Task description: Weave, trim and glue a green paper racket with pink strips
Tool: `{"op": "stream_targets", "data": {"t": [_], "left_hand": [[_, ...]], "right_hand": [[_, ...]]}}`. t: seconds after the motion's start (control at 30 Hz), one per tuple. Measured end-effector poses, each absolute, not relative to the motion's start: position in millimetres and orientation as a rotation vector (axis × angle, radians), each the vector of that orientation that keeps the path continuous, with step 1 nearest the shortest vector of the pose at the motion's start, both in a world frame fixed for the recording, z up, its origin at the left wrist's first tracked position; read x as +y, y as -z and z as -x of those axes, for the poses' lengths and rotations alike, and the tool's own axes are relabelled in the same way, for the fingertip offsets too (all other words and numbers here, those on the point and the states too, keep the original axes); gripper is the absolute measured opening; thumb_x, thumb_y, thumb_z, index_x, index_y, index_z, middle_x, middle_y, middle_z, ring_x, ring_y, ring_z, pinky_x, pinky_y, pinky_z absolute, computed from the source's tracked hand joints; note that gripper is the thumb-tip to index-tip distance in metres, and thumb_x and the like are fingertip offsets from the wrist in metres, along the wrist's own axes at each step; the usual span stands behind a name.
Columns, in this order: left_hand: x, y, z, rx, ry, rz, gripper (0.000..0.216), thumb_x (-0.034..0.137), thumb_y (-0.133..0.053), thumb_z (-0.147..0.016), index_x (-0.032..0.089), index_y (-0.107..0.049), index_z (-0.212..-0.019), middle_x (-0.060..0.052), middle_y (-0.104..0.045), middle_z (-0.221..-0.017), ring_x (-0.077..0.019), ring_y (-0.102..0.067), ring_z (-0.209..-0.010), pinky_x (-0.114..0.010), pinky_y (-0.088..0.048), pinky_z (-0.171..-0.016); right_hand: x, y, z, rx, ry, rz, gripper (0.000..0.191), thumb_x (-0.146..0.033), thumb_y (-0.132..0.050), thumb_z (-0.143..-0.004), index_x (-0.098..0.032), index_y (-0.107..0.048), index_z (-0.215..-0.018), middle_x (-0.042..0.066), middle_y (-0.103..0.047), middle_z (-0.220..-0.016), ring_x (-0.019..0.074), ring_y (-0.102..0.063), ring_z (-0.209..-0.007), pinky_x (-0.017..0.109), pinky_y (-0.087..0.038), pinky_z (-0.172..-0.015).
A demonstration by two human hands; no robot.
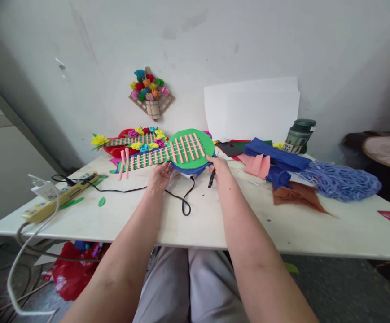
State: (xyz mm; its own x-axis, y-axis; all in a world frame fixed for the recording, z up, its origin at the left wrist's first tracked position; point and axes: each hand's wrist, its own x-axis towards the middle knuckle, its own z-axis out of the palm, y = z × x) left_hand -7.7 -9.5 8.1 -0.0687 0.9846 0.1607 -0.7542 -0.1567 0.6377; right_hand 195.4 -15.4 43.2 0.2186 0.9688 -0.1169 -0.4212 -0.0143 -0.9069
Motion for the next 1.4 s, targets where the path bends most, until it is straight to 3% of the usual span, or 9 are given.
{"op": "stream_targets", "data": {"t": [0.2, 0.47, 0.63, 0.8, 1.03, 1.13, 1.3, 1.4], "left_hand": [[-6.9, -4.2, 7.4, 0.548, -1.612, -0.718, 0.009, 0.012, -0.066, -0.065, 0.013, -0.06, -0.072, -0.002, -0.063, -0.064, -0.0103, -0.06, -0.059, -0.03, -0.047, -0.075], [-9.6, -6.6, 8.7, 0.568, -1.616, -0.744, 0.022, 0.02, -0.071, -0.06, 0.015, -0.06, -0.078, -0.005, -0.065, -0.074, -0.0151, -0.063, -0.068, -0.031, -0.049, -0.072], [-9.7, -7.3, 8.7, 0.651, -1.666, -0.757, 0.032, 0.034, -0.07, -0.062, 0.015, -0.059, -0.085, -0.004, -0.063, -0.069, -0.0135, -0.061, -0.06, -0.029, -0.049, -0.064], [-8.1, -5.0, 9.3, 0.704, -1.678, -0.806, 0.041, 0.039, -0.071, -0.06, 0.013, -0.059, -0.09, -0.004, -0.062, -0.067, -0.0124, -0.059, -0.055, -0.025, -0.048, -0.056], [-8.8, -4.8, 9.9, 0.739, -1.617, -0.82, 0.043, 0.039, -0.071, -0.06, 0.012, -0.059, -0.092, -0.005, -0.063, -0.065, -0.0172, -0.063, -0.06, -0.029, -0.051, -0.059], [-8.6, -4.8, 10.7, 0.737, -1.62, -0.796, 0.044, 0.038, -0.071, -0.061, 0.012, -0.059, -0.095, -0.006, -0.064, -0.065, -0.0177, -0.063, -0.059, -0.029, -0.051, -0.059], [-8.4, -4.9, 12.1, 0.741, -1.668, -0.731, 0.043, 0.038, -0.069, -0.063, 0.012, -0.059, -0.096, -0.007, -0.065, -0.069, -0.0154, -0.062, -0.057, -0.027, -0.05, -0.057], [-9.1, -6.1, 11.1, 0.748, -1.684, -0.721, 0.043, 0.038, -0.068, -0.065, 0.013, -0.059, -0.097, -0.006, -0.065, -0.071, -0.014, -0.062, -0.057, -0.026, -0.05, -0.058]], "right_hand": [[-15.7, -42.9, -194.4, -0.704, -1.262, 1.077, 0.021, -0.009, -0.057, -0.076, -0.016, -0.043, -0.062, -0.011, -0.029, -0.034, 0.0013, -0.021, -0.028, 0.014, -0.02, -0.026], [-14.9, -43.0, -193.9, -0.695, -1.251, 1.085, 0.023, -0.011, -0.058, -0.076, -0.017, -0.041, -0.06, -0.011, -0.031, -0.034, 0.0013, -0.021, -0.028, 0.014, -0.02, -0.026], [-12.8, -41.6, -195.3, -0.723, -1.288, 1.083, 0.023, -0.011, -0.058, -0.076, -0.017, -0.041, -0.062, -0.011, -0.031, -0.035, 0.001, -0.021, -0.028, 0.014, -0.019, -0.027], [-11.3, -40.0, -195.8, -0.779, -1.323, 1.071, 0.023, -0.011, -0.055, -0.078, -0.017, -0.04, -0.062, -0.012, -0.028, -0.034, 0.0014, -0.019, -0.027, 0.014, -0.019, -0.027], [-13.4, -39.2, -196.4, -0.821, -1.309, 1.05, 0.018, -0.009, -0.055, -0.077, -0.016, -0.044, -0.064, -0.011, -0.031, -0.036, 0.0012, -0.02, -0.028, 0.014, -0.019, -0.028], [-13.1, -38.8, -194.4, -0.849, -1.232, 1.078, 0.02, -0.012, -0.06, -0.073, -0.017, -0.044, -0.062, -0.01, -0.034, -0.037, 0.0017, -0.022, -0.028, 0.015, -0.019, -0.028], [-7.2, -36.5, -191.6, -0.907, -0.898, 1.237, 0.027, -0.03, -0.066, -0.068, -0.019, -0.045, -0.056, -0.009, -0.03, -0.034, 0.0052, -0.026, -0.031, 0.019, -0.019, -0.03], [-5.2, -36.7, -194.7, -0.995, -0.63, 1.417, 0.022, -0.035, -0.066, -0.066, -0.018, -0.052, -0.062, -0.005, -0.041, -0.042, 0.0086, -0.038, -0.04, 0.02, -0.026, -0.037]]}}
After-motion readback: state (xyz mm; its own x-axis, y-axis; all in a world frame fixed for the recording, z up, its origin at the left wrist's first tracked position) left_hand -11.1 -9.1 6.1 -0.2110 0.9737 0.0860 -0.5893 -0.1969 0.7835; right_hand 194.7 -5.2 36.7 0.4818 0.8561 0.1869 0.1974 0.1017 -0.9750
